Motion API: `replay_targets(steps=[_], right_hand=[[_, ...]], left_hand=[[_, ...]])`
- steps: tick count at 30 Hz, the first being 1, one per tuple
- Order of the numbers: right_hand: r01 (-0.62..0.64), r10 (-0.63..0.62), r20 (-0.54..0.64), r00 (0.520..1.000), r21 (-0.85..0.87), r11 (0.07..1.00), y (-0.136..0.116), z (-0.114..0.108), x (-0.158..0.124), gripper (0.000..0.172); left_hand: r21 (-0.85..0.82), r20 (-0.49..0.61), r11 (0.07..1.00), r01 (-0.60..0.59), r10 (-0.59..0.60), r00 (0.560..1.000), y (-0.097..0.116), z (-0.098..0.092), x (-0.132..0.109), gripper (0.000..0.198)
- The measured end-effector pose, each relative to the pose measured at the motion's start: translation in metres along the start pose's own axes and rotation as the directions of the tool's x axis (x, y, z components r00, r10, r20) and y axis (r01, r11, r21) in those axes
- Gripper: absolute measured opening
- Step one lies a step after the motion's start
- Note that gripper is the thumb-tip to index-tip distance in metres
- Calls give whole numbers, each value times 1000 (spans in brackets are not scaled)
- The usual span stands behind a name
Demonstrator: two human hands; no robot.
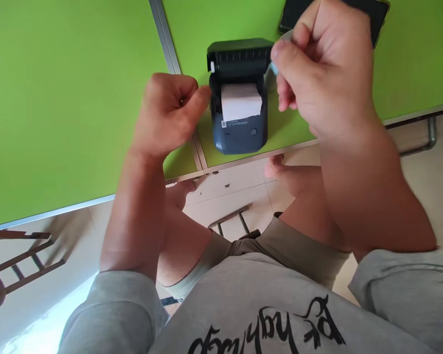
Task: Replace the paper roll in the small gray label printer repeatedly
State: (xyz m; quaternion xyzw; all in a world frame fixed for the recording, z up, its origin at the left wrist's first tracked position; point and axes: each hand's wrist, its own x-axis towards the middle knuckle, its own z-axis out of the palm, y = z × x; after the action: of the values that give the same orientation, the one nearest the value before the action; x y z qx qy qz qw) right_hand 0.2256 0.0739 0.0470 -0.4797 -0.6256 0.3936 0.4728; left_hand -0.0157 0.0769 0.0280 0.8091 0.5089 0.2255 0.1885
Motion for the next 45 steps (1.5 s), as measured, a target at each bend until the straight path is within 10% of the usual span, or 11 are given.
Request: replay_targets(steps=[8, 25, 35, 45], right_hand=[[21, -10, 37, 999, -295, 955, -13, 0, 26, 31], [251, -271, -101, 957, -172, 953, 10, -3, 43, 29], [311, -234, 263, 936, -304, 901, -20, -4, 38, 12], [245, 186, 364, 913, -852, 462, -37, 15, 34, 36]], left_hand=[[16, 107, 953, 302, -302, 947, 1, 3, 20, 56], [-105, 60, 956, 273, -268, 962, 6, 1, 15, 48], [-127, 112, 949, 290, -277, 954, 6, -2, 17, 50], [-118, 101, 960, 254, -243, 965, 1, 0, 14, 52]])
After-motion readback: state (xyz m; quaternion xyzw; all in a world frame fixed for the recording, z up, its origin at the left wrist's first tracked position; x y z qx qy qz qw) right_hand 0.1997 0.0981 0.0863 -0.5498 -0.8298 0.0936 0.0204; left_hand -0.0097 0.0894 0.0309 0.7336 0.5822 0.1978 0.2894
